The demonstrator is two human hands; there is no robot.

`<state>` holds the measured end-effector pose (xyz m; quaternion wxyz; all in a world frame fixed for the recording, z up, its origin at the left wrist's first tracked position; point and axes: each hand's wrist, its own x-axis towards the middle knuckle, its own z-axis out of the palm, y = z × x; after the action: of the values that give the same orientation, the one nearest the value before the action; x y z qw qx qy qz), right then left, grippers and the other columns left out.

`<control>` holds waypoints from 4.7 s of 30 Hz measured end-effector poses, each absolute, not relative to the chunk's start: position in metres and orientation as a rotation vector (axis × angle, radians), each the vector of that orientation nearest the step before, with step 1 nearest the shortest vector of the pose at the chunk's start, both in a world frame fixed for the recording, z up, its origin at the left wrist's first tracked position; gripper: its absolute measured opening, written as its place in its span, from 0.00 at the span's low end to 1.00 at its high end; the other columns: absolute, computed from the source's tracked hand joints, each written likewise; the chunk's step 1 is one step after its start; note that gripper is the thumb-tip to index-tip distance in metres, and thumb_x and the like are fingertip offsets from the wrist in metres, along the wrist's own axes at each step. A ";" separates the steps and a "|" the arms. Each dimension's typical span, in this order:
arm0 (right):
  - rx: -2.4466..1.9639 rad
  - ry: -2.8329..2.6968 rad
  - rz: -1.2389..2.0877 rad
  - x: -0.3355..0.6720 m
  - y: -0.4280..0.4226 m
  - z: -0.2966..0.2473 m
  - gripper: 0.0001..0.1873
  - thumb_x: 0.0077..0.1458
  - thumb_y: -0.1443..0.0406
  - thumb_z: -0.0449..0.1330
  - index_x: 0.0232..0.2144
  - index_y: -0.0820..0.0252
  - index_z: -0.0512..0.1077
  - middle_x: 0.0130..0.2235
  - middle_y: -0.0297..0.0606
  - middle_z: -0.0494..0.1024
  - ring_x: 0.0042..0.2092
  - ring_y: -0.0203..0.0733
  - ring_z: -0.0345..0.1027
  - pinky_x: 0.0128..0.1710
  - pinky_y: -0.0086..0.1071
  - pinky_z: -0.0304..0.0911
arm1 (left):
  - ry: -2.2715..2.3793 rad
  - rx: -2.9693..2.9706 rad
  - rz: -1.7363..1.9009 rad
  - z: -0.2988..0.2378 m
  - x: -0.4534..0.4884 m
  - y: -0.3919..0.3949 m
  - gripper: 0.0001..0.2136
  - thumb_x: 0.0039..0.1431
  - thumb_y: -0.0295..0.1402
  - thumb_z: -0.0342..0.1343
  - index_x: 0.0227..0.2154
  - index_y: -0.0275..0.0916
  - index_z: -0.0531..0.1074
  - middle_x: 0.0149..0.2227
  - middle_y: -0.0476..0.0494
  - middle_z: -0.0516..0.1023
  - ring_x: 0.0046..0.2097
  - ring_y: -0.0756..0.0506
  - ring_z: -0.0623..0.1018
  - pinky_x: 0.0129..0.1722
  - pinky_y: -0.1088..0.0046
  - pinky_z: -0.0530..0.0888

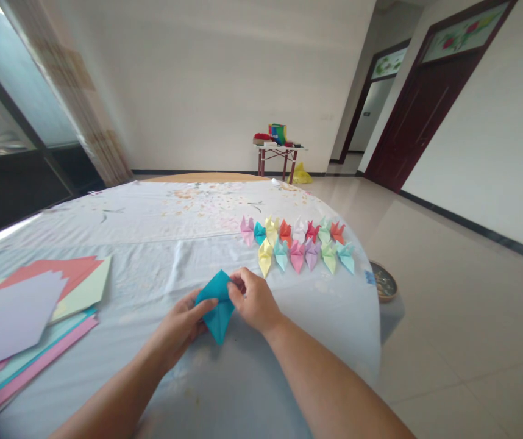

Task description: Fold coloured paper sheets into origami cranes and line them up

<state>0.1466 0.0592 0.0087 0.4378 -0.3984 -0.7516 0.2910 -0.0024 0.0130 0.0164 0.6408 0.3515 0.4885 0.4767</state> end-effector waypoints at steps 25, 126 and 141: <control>-0.934 -1.677 1.090 0.149 0.061 0.012 0.13 0.50 0.58 0.57 0.28 0.62 0.73 0.26 0.34 0.73 0.29 0.35 0.64 0.29 0.27 0.60 | 1.296 1.166 1.024 0.002 0.001 0.015 0.14 0.44 0.43 0.56 0.21 0.36 0.72 0.13 0.55 0.62 0.16 0.54 0.60 0.15 0.79 0.57; -0.905 -1.528 1.504 0.147 0.065 0.003 0.12 0.42 0.59 0.63 0.23 0.64 0.70 0.21 0.29 0.69 0.24 0.29 0.59 0.25 0.25 0.56 | 1.340 1.310 0.927 0.012 -0.001 0.012 0.05 0.41 0.31 0.53 0.24 0.36 0.68 0.18 0.56 0.65 0.20 0.54 0.64 0.21 0.79 0.62; -0.927 -1.521 1.454 0.148 0.065 0.006 0.13 0.42 0.59 0.63 0.27 0.64 0.73 0.24 0.32 0.72 0.25 0.31 0.61 0.26 0.27 0.58 | 1.401 1.322 0.873 0.010 0.001 0.011 0.06 0.42 0.34 0.53 0.23 0.36 0.66 0.18 0.56 0.65 0.21 0.53 0.64 0.21 0.78 0.62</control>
<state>0.1475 0.0652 0.0064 0.4088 -0.3680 -0.6038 0.5770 0.0007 0.0108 0.0101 0.4910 0.5443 0.5772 0.3597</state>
